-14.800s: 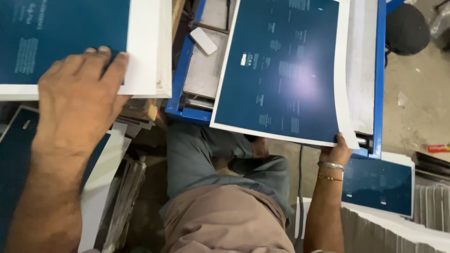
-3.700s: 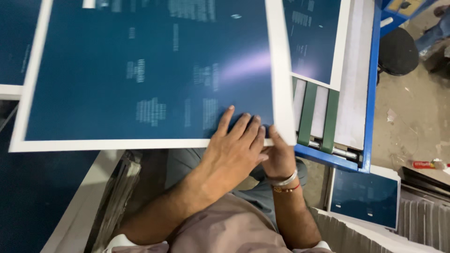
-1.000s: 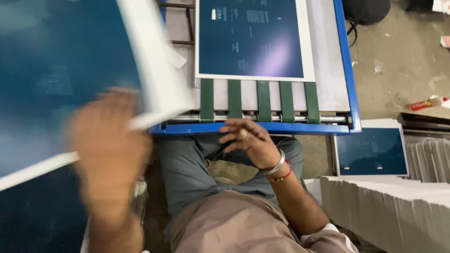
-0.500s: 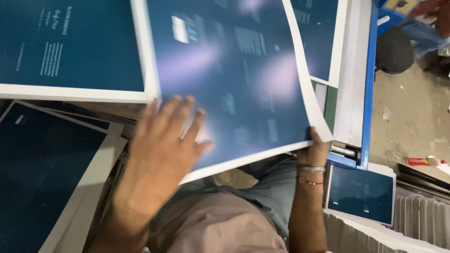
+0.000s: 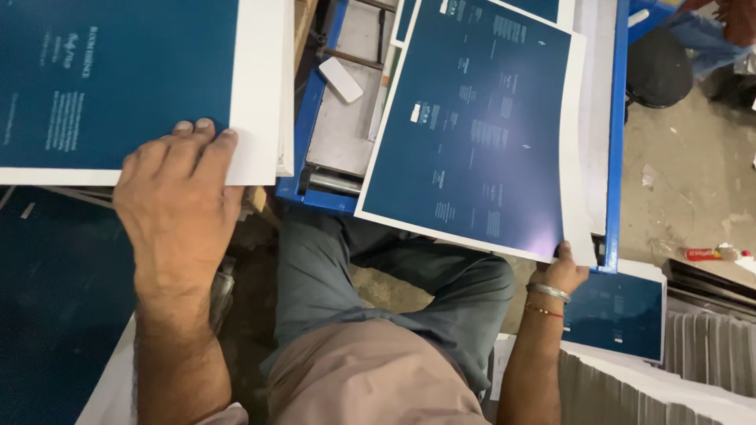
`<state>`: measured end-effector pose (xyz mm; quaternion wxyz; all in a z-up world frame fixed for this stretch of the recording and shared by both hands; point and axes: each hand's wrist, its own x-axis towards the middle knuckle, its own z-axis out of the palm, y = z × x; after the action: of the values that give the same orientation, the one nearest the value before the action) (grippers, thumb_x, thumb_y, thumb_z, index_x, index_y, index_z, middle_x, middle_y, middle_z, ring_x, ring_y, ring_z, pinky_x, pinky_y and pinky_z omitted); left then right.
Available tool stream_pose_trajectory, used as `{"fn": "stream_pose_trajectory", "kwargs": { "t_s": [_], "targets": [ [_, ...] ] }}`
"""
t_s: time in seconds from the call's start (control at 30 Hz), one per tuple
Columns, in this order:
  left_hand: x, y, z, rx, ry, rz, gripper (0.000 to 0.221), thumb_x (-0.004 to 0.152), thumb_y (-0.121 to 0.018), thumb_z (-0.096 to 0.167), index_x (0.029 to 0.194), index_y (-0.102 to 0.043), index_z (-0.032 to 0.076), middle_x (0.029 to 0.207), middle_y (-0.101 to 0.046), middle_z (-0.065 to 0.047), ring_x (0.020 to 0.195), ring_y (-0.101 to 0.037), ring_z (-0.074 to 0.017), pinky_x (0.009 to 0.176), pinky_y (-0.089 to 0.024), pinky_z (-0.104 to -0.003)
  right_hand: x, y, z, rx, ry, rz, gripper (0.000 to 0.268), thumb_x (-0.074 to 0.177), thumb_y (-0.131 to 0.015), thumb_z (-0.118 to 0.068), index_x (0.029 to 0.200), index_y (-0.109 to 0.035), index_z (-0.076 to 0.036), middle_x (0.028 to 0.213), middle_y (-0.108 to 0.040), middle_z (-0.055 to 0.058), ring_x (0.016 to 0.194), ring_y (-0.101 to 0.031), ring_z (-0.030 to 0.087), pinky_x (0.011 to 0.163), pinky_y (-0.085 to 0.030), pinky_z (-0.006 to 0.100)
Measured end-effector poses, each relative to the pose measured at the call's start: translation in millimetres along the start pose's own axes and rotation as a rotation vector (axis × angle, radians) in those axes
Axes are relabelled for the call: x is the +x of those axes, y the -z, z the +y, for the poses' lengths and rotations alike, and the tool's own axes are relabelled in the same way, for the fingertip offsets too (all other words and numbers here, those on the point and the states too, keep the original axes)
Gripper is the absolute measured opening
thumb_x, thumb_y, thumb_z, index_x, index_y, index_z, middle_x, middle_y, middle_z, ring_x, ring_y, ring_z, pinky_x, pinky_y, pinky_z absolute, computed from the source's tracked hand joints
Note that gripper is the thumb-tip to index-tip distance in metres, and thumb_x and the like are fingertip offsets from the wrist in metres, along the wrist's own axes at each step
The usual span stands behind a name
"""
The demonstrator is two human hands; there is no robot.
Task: The person takes printed sheets from a stack by hand and places them onto the conveyor belt of a machine one by one.
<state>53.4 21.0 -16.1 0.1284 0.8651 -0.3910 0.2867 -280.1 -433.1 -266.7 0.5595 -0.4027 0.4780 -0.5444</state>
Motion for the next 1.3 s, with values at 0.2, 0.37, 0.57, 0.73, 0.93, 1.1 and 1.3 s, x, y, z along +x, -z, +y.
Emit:
{"fn": "stream_pose_trajectory", "kwargs": {
  "t_s": [0.2,0.37,0.57,0.73,0.93,1.1,1.3],
  "targets": [
    [-0.9,0.7,3.7,-0.003,0.02,0.032,0.033,0.093,-0.085,0.022,0.121,-0.074,0.008,0.122,-0.072,-0.006,0.117,-0.064,-0.0251,0.104,-0.048,-0.042,-34.6,42.9,8.2,-0.096,-0.049,0.044,0.025,0.099,-0.061,-0.002,0.123,-0.062,0.005,0.108,-0.07,0.011,0.08,-0.07,0.02,0.053,-0.054,0.03],
    [-16.5,-28.0,-8.2,0.017,-0.05,0.153,0.044,0.101,-0.082,0.043,0.123,-0.073,0.007,0.117,-0.071,-0.008,0.116,-0.06,-0.0247,0.109,-0.046,-0.042,-71.3,78.6,4.6,-0.011,-0.053,-0.008,0.026,0.1,-0.059,0.002,0.126,-0.062,0.005,0.113,-0.07,0.01,0.091,-0.072,0.018,0.07,-0.063,0.028],
    [-31.6,-71.0,-25.1,0.035,-0.04,0.287,0.058,0.109,-0.06,0.064,0.119,-0.075,0.009,0.112,-0.07,-0.006,0.117,-0.058,-0.0234,0.108,-0.045,-0.043,-85.6,76.3,-9.0,-0.027,-0.019,-0.025,0.026,0.101,-0.06,0.002,0.126,-0.062,0.006,0.116,-0.07,0.012,0.094,-0.072,0.019,0.074,-0.063,0.029],
    [-38.5,-83.3,-28.3,0.011,-0.031,0.338,0.058,0.106,-0.062,0.064,0.12,-0.076,0.009,0.116,-0.071,-0.008,0.119,-0.059,-0.0255,0.108,-0.046,-0.046,-61.4,42.4,-17.1,-0.077,-0.003,-0.017,0.027,0.099,-0.061,0.001,0.126,-0.062,0.004,0.114,-0.07,0.013,0.094,-0.073,0.021,0.076,-0.066,0.031],
    [-37.7,-81.9,-24.0,0.003,0.001,0.326,0.054,0.105,-0.062,0.058,0.121,-0.075,0.008,0.119,-0.071,-0.008,0.117,-0.058,-0.024,0.106,-0.045,-0.043,-17.4,6.9,0.3,0.053,-0.094,-0.041,0.031,0.098,-0.061,-0.003,0.128,-0.063,-0.001,0.114,-0.072,0.012,0.094,-0.074,0.023,0.073,-0.067,0.035],
    [-36.0,-80.2,-20.4,-0.033,0.001,0.334,0.051,0.107,-0.063,0.056,0.123,-0.074,0.009,0.12,-0.07,-0.008,0.12,-0.059,-0.0251,0.109,-0.046,-0.046,6.0,7.0,36.9,0.164,-0.262,-0.195,0.031,0.101,-0.058,-0.015,0.131,-0.057,-0.006,0.112,-0.07,0.009,0.093,-0.073,0.025,0.07,-0.066,0.042],
    [-40.3,-66.5,-26.2,0.115,-0.06,0.223,0.043,0.108,-0.064,0.049,0.122,-0.071,0.009,0.122,-0.068,-0.006,0.12,-0.057,-0.0207,0.11,-0.043,-0.038,2.6,21.8,49.2,0.063,-0.38,-0.2,0.03,0.108,-0.055,-0.026,0.121,-0.058,0.001,0.104,-0.07,0.018,0.089,-0.073,0.031,0.066,-0.063,0.039]
  ]
}}
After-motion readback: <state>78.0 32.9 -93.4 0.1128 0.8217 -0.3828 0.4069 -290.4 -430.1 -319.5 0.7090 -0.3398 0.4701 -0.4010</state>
